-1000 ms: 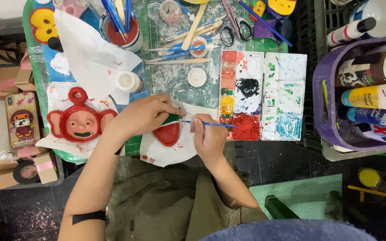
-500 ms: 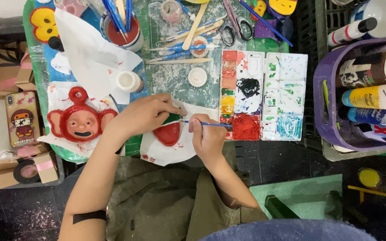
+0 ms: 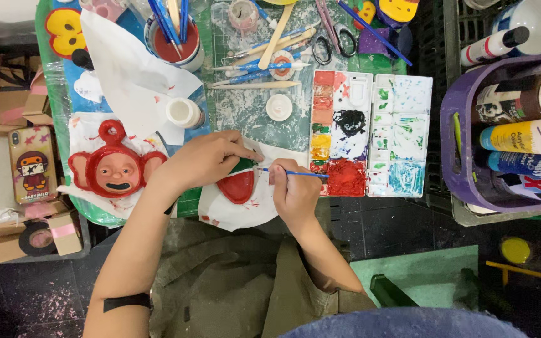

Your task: The person paints small white clay objects with a brush and colors from a palette, including a strawberry-shaped object and a cylindrical object.

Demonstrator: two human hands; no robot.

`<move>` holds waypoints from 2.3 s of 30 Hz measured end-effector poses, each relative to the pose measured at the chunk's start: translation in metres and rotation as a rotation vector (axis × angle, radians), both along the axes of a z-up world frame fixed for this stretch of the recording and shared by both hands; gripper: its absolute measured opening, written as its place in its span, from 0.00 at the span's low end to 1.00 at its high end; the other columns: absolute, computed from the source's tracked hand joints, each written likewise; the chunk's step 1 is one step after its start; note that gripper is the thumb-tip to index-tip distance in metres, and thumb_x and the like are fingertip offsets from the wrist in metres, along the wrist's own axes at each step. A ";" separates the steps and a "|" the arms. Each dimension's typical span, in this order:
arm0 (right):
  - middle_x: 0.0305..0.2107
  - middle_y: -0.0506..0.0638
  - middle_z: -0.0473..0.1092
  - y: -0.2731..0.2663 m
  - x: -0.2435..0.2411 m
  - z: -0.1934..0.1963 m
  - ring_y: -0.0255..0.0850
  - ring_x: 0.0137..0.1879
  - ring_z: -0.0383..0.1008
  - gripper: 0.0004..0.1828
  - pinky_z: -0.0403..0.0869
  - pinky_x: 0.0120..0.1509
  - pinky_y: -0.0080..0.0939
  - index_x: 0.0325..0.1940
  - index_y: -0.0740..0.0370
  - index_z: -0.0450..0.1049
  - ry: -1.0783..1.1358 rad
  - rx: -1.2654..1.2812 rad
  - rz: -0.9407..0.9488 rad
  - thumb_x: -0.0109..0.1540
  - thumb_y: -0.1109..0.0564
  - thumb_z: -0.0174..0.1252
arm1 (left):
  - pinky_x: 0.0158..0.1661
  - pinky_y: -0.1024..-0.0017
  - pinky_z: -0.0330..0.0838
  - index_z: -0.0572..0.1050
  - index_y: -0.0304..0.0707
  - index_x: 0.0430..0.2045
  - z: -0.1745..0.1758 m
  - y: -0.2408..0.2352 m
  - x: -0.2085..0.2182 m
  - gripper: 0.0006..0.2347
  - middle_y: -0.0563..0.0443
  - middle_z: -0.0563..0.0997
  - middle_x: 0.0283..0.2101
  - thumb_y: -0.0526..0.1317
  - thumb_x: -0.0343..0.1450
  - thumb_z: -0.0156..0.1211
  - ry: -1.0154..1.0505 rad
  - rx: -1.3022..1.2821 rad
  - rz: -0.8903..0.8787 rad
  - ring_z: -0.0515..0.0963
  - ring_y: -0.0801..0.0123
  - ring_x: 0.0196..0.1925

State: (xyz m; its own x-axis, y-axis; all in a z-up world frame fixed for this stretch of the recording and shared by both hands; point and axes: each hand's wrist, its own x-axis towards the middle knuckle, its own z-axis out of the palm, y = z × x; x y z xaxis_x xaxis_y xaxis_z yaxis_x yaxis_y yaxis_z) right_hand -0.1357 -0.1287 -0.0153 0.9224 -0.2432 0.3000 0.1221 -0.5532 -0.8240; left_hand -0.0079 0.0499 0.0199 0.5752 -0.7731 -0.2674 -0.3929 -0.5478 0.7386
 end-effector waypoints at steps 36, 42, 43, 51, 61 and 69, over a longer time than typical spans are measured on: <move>0.24 0.49 0.74 0.078 0.048 0.043 0.47 0.28 0.74 0.06 0.70 0.35 0.44 0.35 0.59 0.74 -0.024 -0.557 0.528 0.67 0.59 0.59 | 0.63 0.52 0.59 0.81 0.41 0.42 -0.049 0.108 -0.088 0.09 0.54 0.76 0.60 0.38 0.70 0.60 -0.847 -0.149 0.440 0.67 0.60 0.69; 0.19 0.49 0.71 0.080 0.047 0.043 0.47 0.25 0.73 0.06 0.68 0.32 0.45 0.34 0.58 0.76 0.033 -0.585 0.511 0.66 0.59 0.59 | 0.64 0.53 0.59 0.82 0.41 0.43 -0.049 0.108 -0.088 0.10 0.55 0.76 0.60 0.38 0.70 0.60 -0.827 -0.151 0.440 0.68 0.61 0.68; 0.19 0.49 0.71 0.081 0.048 0.043 0.47 0.24 0.72 0.06 0.68 0.32 0.45 0.34 0.58 0.76 0.029 -0.592 0.505 0.66 0.59 0.60 | 0.64 0.53 0.59 0.82 0.41 0.43 -0.049 0.108 -0.088 0.10 0.55 0.76 0.60 0.38 0.70 0.60 -0.823 -0.150 0.437 0.68 0.61 0.68; 0.23 0.48 0.73 0.078 0.048 0.049 0.46 0.27 0.73 0.05 0.68 0.34 0.43 0.36 0.57 0.75 -0.035 -0.529 0.511 0.68 0.59 0.58 | 0.63 0.52 0.59 0.82 0.40 0.42 -0.051 0.108 -0.088 0.09 0.54 0.77 0.60 0.38 0.71 0.60 -0.828 -0.143 0.427 0.68 0.60 0.68; 0.18 0.50 0.70 0.076 0.048 0.051 0.47 0.24 0.71 0.07 0.67 0.32 0.44 0.33 0.59 0.77 0.020 -0.600 0.489 0.66 0.59 0.60 | 0.64 0.52 0.59 0.81 0.40 0.44 -0.053 0.108 -0.088 0.09 0.54 0.76 0.60 0.38 0.72 0.59 -0.834 -0.155 0.427 0.67 0.59 0.69; 0.21 0.51 0.72 0.030 0.019 0.052 0.35 0.23 0.68 0.20 0.66 0.30 0.35 0.32 0.64 0.71 -0.067 -0.190 0.297 0.75 0.54 0.43 | 0.63 0.53 0.59 0.81 0.40 0.43 -0.051 0.108 -0.088 0.10 0.54 0.77 0.59 0.38 0.71 0.59 -0.866 -0.130 0.421 0.67 0.60 0.68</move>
State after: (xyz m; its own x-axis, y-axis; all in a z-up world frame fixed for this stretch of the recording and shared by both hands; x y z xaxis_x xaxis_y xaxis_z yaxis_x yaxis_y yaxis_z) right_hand -0.1171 -0.0988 0.0363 0.9213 0.0990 0.3762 0.3510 -0.6281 -0.6944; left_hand -0.0958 0.1574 -0.0307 0.7689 -0.4527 0.4516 -0.6195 -0.7024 0.3505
